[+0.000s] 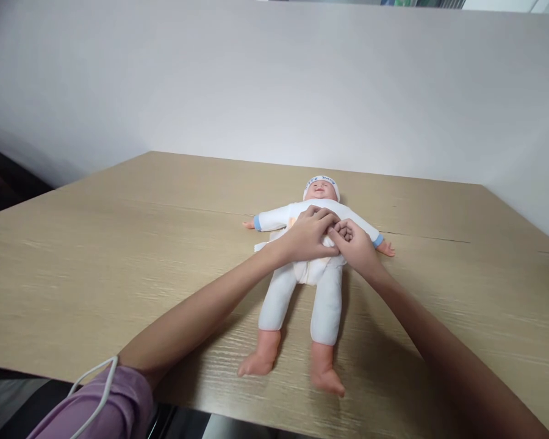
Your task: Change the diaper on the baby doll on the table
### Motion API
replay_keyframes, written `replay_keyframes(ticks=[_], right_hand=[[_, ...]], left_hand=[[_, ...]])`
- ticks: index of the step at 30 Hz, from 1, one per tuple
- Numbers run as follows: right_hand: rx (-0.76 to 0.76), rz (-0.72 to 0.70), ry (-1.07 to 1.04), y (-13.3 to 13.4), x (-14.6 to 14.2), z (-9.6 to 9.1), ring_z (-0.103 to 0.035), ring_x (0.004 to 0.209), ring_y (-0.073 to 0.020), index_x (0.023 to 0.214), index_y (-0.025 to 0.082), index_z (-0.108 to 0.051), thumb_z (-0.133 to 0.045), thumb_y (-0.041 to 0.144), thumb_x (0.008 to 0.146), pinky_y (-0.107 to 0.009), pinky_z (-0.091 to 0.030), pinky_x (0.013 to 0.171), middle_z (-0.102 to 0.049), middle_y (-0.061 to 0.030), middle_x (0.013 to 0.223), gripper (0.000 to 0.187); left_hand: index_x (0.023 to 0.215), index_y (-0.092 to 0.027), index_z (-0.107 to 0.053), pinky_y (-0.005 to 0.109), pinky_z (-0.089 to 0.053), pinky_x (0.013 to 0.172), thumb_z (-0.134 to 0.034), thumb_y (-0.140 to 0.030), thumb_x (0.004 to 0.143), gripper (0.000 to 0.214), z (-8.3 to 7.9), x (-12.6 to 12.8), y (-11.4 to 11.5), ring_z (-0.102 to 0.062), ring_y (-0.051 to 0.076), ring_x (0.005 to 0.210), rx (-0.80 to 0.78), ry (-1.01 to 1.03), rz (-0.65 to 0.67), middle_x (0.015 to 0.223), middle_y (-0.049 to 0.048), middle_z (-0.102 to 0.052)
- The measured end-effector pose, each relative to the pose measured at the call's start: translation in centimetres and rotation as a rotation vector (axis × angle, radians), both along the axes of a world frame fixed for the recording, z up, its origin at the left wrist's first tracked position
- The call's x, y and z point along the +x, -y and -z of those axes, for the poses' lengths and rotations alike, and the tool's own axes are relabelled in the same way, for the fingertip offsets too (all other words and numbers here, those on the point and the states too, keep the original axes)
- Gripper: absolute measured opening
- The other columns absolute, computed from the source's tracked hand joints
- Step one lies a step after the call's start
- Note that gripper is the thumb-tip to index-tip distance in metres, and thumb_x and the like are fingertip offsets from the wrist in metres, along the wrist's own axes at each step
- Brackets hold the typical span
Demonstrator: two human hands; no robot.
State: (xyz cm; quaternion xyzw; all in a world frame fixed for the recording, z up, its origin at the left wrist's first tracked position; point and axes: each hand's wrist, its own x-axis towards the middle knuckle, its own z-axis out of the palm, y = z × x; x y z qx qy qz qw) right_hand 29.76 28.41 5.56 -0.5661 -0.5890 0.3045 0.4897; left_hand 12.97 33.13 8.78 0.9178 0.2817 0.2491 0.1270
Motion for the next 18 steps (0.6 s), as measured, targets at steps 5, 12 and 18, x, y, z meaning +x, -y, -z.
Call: replay_keyframes(ticks=[5,12,18], right_hand=[[0.327,-0.034,0.382,3.7,1.6,0.2,-0.067,0.123,-0.0295,0.119,0.025,-0.073,-0.055,0.046,0.108,-0.048,-0.052,0.108,-0.072,-0.0121,0.13,0.03],[0.451,-0.264,0.549,5.0,2.7,2.5,-0.044,0.158,-0.033,0.167,0.027,-0.041,-0.046,0.037,0.111,-0.061,-0.036,0.13,-0.049,-0.0126,0.169,0.057],[0.455,-0.254,0.589,5.0,2.8,2.6,-0.044,0.157,-0.0322,0.169,0.029,-0.038,-0.044,0.035,0.112,-0.058,-0.037,0.129,-0.048,-0.0118,0.17,0.057]], left_hand=[[0.116,-0.023,-0.067,0.054,-0.043,0.114,-0.081,-0.044,0.086,0.039,0.1,-0.1,-0.1,-0.054,0.037,0.127,-0.05,0.043,0.022,0.128,0.0092,-0.072],[0.14,-0.022,-0.061,0.045,-0.047,0.115,-0.077,-0.044,0.095,0.052,-1.1,-2.9,-0.9,-0.06,0.032,0.135,-0.344,0.252,0.23,0.144,0.0108,-0.067],[0.137,-0.023,-0.063,0.047,-0.042,0.12,-0.055,-0.04,0.108,0.035,2.6,-10.4,-1.4,-0.059,0.03,0.139,-0.214,0.329,0.021,0.145,0.0139,-0.067]])
